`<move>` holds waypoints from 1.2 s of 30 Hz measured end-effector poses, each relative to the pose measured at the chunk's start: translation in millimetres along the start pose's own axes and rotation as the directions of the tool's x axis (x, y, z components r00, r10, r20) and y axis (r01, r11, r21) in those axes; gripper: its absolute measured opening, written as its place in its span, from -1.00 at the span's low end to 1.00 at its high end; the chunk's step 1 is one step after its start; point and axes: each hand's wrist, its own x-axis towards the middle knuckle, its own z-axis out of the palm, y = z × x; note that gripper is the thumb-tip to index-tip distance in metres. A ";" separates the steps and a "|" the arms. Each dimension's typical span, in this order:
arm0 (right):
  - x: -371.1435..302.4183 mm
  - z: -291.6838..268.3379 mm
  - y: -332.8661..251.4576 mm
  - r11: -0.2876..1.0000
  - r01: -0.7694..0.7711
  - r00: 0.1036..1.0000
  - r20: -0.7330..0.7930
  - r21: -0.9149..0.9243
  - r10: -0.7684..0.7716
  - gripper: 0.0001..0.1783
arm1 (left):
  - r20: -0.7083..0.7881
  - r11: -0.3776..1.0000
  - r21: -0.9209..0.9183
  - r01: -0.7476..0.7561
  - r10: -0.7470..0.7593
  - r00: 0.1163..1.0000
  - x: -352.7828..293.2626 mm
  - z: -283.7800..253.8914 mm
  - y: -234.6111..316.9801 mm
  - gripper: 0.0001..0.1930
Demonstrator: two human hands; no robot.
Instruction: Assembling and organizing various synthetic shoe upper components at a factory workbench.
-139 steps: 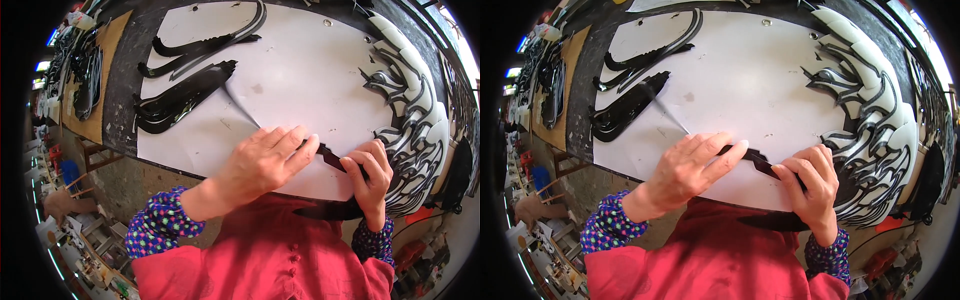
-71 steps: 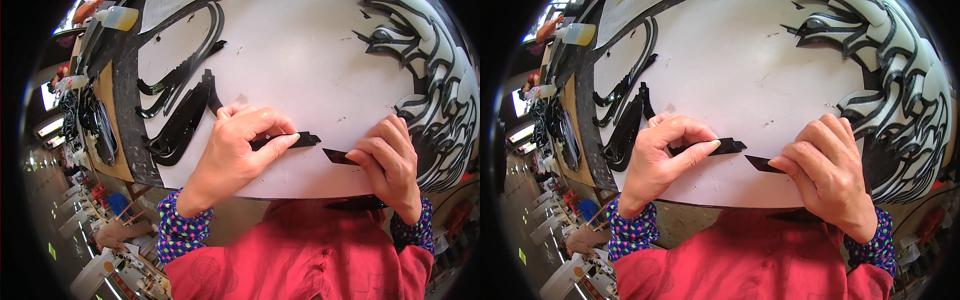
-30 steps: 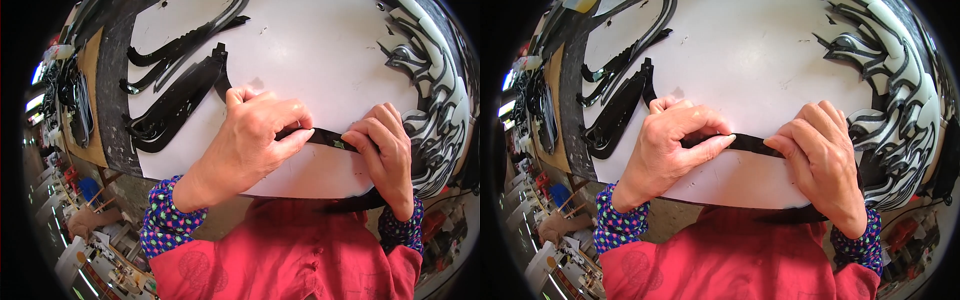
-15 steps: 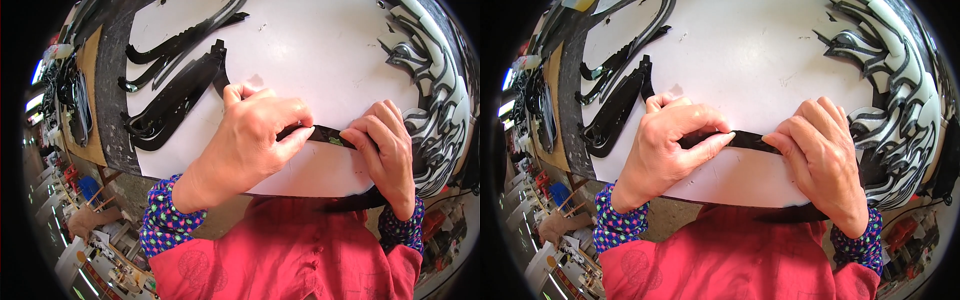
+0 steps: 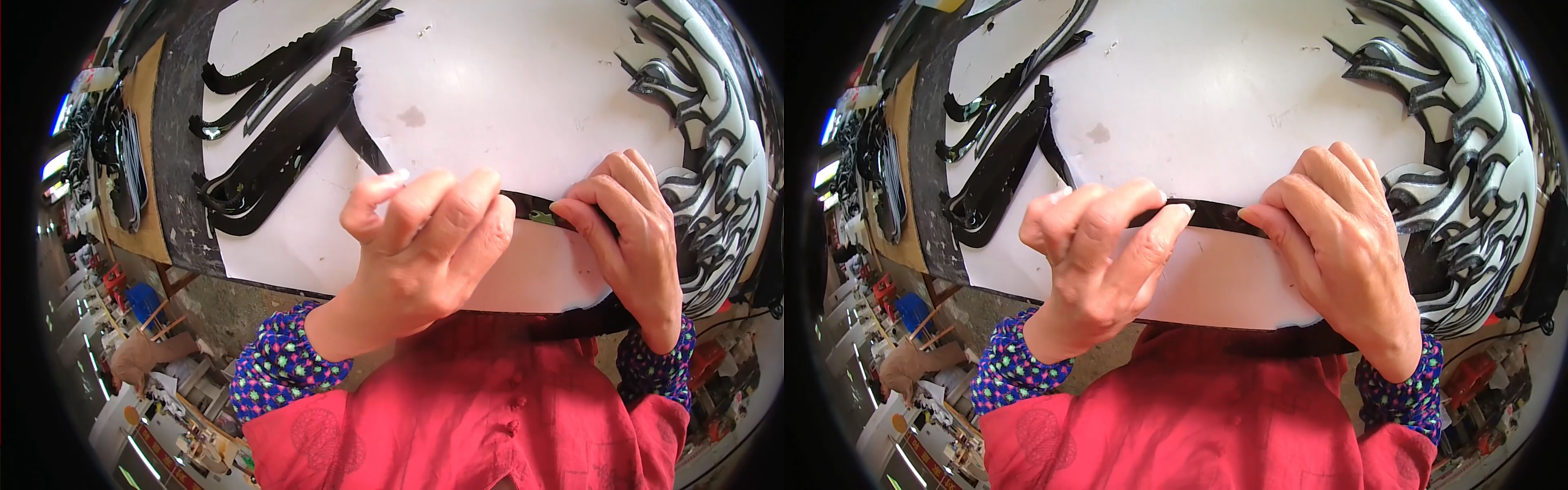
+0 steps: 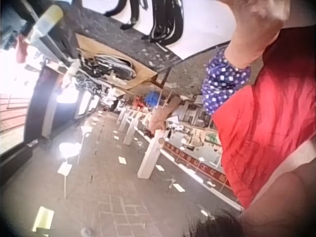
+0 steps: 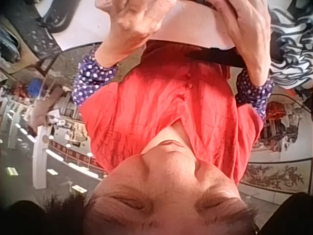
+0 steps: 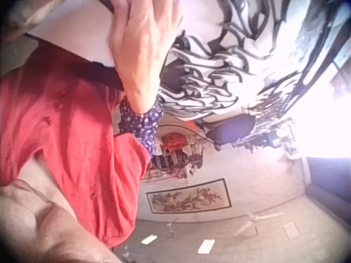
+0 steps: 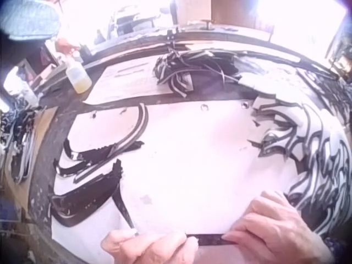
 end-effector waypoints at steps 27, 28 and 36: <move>3.1 -4.7 0.0 1.000 0.008 0.998 0.060 -0.020 -0.007 -0.89 | 0.151 0.998 0.041 -0.043 0.036 0.988 -19.1 5.9 13.7 -0.49; 3.3 -4.7 0.0 1.000 0.004 0.998 0.059 -0.017 -0.003 -0.89 | 0.145 0.998 0.049 -0.047 0.040 0.989 -19.5 6.6 13.4 -0.47; 3.1 -4.1 0.8 1.000 -0.009 0.999 0.045 -0.005 0.009 -0.89 | 0.122 0.998 0.048 -0.038 0.032 0.992 -18.7 8.3 13.8 -0.36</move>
